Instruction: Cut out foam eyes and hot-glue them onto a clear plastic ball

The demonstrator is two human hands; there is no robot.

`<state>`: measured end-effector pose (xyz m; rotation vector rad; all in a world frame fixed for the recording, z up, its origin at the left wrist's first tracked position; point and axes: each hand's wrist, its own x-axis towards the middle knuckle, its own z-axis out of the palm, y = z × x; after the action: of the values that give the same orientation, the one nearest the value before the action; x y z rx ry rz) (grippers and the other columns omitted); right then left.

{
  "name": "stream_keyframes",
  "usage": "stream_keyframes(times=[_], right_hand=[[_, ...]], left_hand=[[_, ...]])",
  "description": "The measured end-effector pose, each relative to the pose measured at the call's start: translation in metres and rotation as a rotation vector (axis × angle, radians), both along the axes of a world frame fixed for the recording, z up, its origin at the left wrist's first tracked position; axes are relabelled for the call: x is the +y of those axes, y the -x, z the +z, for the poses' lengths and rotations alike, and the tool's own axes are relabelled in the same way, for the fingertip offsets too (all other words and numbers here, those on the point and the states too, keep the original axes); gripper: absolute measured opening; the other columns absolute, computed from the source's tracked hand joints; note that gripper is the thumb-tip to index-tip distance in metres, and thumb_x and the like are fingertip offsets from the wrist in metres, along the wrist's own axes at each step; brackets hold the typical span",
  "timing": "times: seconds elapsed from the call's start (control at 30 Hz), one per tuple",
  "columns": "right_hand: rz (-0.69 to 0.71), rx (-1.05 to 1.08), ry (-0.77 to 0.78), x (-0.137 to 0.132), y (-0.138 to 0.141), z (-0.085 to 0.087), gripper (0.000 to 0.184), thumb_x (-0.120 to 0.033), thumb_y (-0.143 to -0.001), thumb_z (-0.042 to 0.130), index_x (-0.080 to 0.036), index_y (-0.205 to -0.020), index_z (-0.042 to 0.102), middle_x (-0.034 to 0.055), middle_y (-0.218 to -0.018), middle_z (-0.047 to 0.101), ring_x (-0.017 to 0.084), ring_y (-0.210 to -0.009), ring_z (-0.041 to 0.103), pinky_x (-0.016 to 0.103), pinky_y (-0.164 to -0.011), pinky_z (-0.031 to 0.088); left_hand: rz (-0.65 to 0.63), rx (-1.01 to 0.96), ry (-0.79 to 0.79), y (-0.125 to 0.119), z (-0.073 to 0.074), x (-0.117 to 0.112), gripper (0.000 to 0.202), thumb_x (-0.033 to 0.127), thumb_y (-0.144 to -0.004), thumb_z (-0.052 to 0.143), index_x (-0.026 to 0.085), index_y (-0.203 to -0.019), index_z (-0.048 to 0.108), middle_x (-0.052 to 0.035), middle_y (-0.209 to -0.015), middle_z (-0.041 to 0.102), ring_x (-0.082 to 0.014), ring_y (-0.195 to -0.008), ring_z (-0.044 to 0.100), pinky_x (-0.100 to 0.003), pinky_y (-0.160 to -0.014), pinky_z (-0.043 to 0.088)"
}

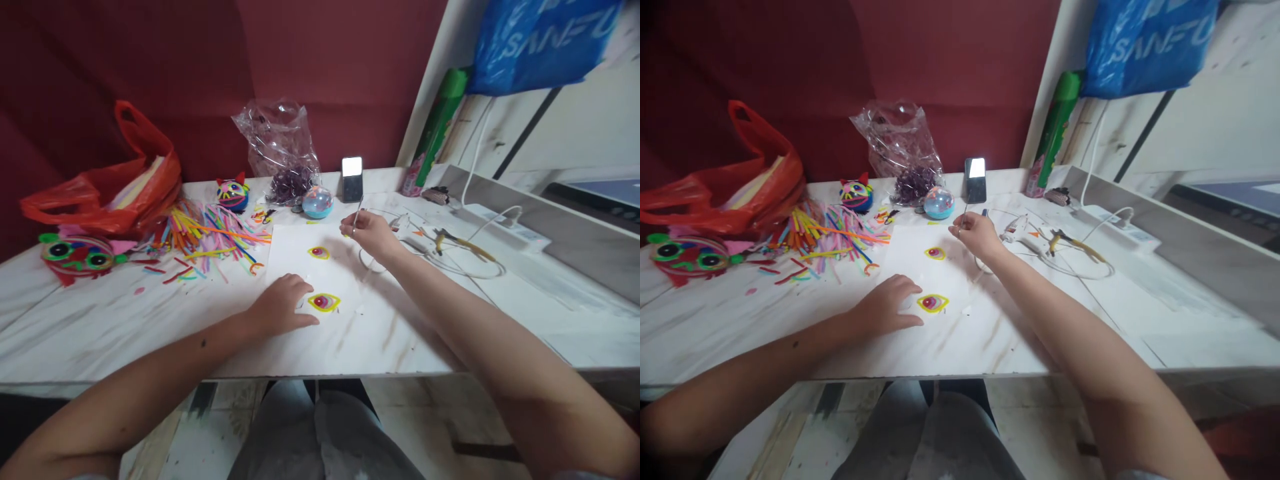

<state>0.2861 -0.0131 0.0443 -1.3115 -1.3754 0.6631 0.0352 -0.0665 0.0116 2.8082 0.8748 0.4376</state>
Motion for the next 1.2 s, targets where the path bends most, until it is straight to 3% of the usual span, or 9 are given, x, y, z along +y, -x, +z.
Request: stream_keyframes(times=[0.13,0.3,0.37,0.47,0.63,0.9,1.03,1.13,1.2], right_hand=[[-0.025,0.001,0.03,-0.01,-0.016,-0.009,0.015,-0.026,-0.062,0.069,-0.017,-0.069,0.06,-0.0008,-0.065,0.063,0.012,-0.061,0.054,0.026,-0.062,0.042],[-0.041,-0.064,0.234,-0.021,-0.024,-0.007,0.02,-0.032,-0.071,0.069,-0.017,-0.063,0.059,-0.0007,-0.056,0.063,0.009,-0.046,0.047,0.023,-0.05,0.037],[0.013,-0.078,0.349,-0.023,-0.02,-0.006,0.028,-0.037,-0.073,0.07,-0.017,-0.059,0.056,-0.0002,-0.053,0.062,0.008,-0.042,0.045,0.023,-0.045,0.034],[0.094,-0.006,0.437,-0.026,-0.006,-0.009,0.029,-0.037,-0.078,0.068,-0.018,-0.061,0.054,0.0012,-0.058,0.066,0.009,-0.043,0.05,0.021,-0.042,0.035],[0.031,0.001,0.472,-0.027,0.008,-0.018,0.023,-0.021,-0.073,0.073,-0.019,-0.064,0.052,-0.0036,-0.048,0.06,0.008,-0.04,0.048,0.019,-0.041,0.032],[0.1,0.086,0.519,-0.037,0.018,-0.017,0.024,-0.023,-0.072,0.073,-0.02,-0.064,0.051,-0.0052,-0.04,0.051,0.01,-0.036,0.047,0.021,-0.038,0.034],[0.119,0.23,0.477,-0.039,0.03,-0.021,0.022,-0.008,-0.068,0.066,-0.02,-0.069,0.048,-0.0074,-0.048,0.051,0.009,-0.043,0.052,0.02,-0.045,0.044],[0.091,0.281,0.43,-0.035,0.028,-0.024,0.021,-0.008,-0.067,0.063,-0.021,-0.07,0.046,-0.0073,-0.051,0.05,0.009,-0.045,0.052,0.02,-0.046,0.045],[0.07,0.283,0.396,-0.03,0.022,-0.026,0.021,-0.009,-0.065,0.063,-0.021,-0.071,0.047,-0.0072,-0.051,0.05,0.009,-0.045,0.051,0.02,-0.046,0.044]], left_hand=[[0.024,0.18,-0.077,0.013,0.005,-0.005,0.025,0.029,-0.092,0.043,0.017,-0.079,0.06,-0.0069,-0.082,0.063,-0.0198,-0.082,0.058,-0.032,-0.075,0.044],[0.379,-0.127,-0.059,0.015,0.015,0.002,0.018,0.023,-0.088,0.046,0.019,-0.074,0.055,0.0009,-0.066,0.06,-0.0141,-0.063,0.056,-0.026,-0.063,0.041],[0.428,-0.248,-0.064,0.014,0.017,0.005,0.016,0.024,-0.087,0.047,0.019,-0.073,0.054,0.0028,-0.062,0.058,-0.013,-0.06,0.055,-0.025,-0.061,0.042],[0.327,-0.333,-0.109,0.011,0.016,0.004,0.014,0.022,-0.086,0.049,0.019,-0.074,0.056,0.0024,-0.064,0.06,-0.0122,-0.061,0.057,-0.024,-0.063,0.044],[0.099,-0.415,-0.167,0.007,0.008,-0.013,0.015,0.016,-0.086,0.048,0.019,-0.076,0.058,-0.0018,-0.076,0.065,-0.0127,-0.074,0.062,-0.024,-0.069,0.048],[0.233,-0.627,-0.153,0.015,0.007,-0.024,0.012,0.015,-0.08,0.056,0.019,-0.069,0.056,-0.0042,-0.083,0.062,-0.0152,-0.082,0.062,-0.029,-0.076,0.05],[0.231,-0.674,0.075,0.013,0.003,-0.035,0.008,0.024,-0.076,0.063,0.019,-0.073,0.058,-0.0053,-0.087,0.063,-0.0173,-0.086,0.062,-0.033,-0.08,0.051],[0.433,-0.805,0.459,0.011,0.004,-0.04,0.022,0.039,-0.079,0.059,0.019,-0.072,0.051,-0.0017,-0.072,0.06,-0.0175,-0.074,0.062,-0.033,-0.07,0.053],[0.535,-0.803,0.539,0.013,0.009,-0.035,0.023,0.039,-0.081,0.052,0.019,-0.071,0.049,0.0002,-0.065,0.057,-0.017,-0.068,0.061,-0.034,-0.067,0.053]])
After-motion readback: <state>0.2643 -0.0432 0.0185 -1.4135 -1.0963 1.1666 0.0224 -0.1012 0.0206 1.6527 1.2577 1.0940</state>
